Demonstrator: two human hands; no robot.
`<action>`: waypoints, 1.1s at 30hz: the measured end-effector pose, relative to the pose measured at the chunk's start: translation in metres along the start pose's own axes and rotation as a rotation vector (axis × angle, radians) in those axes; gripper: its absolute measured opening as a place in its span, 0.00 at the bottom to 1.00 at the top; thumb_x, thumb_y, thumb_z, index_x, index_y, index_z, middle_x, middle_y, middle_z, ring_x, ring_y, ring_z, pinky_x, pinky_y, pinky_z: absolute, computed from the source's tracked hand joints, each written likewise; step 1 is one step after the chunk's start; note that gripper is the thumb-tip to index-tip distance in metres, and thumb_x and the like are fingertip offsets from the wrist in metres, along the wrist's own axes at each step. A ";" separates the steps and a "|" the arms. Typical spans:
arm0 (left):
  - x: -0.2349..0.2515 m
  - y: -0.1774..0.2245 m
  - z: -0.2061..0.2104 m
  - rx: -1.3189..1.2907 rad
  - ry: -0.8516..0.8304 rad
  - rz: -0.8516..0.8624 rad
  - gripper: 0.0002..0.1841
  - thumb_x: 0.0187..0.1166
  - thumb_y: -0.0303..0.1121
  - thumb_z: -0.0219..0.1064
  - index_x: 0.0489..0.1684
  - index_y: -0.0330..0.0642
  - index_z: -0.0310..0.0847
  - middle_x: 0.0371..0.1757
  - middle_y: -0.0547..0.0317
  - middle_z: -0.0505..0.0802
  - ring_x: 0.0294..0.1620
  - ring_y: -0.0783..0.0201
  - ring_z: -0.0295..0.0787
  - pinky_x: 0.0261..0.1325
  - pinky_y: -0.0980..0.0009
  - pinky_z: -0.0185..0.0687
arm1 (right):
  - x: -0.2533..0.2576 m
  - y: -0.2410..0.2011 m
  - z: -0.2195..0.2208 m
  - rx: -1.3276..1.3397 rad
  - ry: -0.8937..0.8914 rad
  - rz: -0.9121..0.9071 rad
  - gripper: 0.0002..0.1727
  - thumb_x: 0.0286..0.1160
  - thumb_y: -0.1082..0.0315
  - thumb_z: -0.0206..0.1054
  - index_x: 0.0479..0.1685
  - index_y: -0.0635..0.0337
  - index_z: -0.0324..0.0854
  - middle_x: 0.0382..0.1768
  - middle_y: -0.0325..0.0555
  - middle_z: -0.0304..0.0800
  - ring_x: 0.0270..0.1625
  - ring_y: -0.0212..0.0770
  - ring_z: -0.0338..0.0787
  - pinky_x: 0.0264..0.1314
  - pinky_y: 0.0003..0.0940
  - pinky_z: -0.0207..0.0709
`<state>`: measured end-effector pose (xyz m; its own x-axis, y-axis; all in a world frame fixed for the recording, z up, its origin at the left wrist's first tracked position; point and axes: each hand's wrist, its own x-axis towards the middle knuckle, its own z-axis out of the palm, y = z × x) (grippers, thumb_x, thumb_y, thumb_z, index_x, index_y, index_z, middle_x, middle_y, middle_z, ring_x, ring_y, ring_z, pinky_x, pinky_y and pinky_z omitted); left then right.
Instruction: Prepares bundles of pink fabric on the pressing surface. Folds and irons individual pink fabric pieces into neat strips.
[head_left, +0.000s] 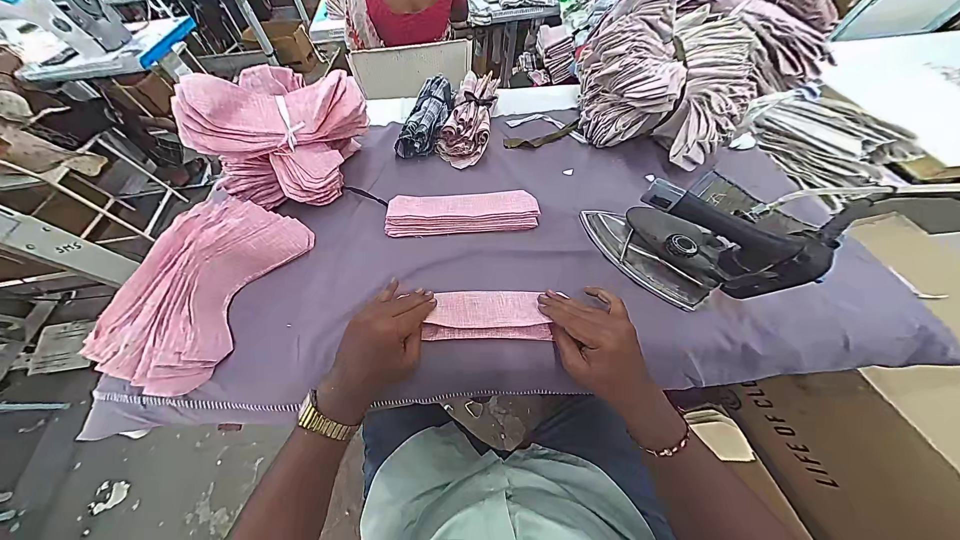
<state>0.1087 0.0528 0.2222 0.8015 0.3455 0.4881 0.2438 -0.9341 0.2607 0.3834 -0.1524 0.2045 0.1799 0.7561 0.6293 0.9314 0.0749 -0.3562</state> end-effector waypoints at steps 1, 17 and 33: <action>0.000 0.000 0.001 -0.005 -0.006 -0.013 0.20 0.82 0.30 0.54 0.62 0.47 0.92 0.67 0.62 0.94 0.75 0.63 0.86 0.88 0.46 0.68 | -0.001 0.000 0.000 -0.006 -0.008 0.027 0.18 0.83 0.65 0.57 0.55 0.49 0.95 0.61 0.35 0.96 0.71 0.37 0.90 0.86 0.63 0.62; 0.049 0.006 0.002 -0.001 -0.139 -0.199 0.13 0.79 0.51 0.67 0.50 0.64 0.96 0.45 0.66 0.91 0.52 0.60 0.83 0.62 0.51 0.73 | 0.049 0.020 0.000 0.126 -0.259 0.115 0.19 0.79 0.47 0.66 0.54 0.45 0.94 0.55 0.29 0.96 0.62 0.34 0.89 0.70 0.55 0.73; 0.036 0.008 -0.007 -0.354 0.121 -0.178 0.11 0.83 0.42 0.69 0.39 0.48 0.94 0.36 0.69 0.91 0.40 0.75 0.86 0.47 0.75 0.83 | 0.038 0.017 -0.007 0.595 0.063 0.115 0.07 0.75 0.67 0.73 0.33 0.60 0.93 0.37 0.40 0.94 0.42 0.30 0.90 0.47 0.26 0.85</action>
<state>0.1356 0.0579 0.2474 0.6884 0.5270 0.4984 0.1532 -0.7772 0.6103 0.4085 -0.1266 0.2268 0.3038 0.7425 0.5969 0.5718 0.3591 -0.7377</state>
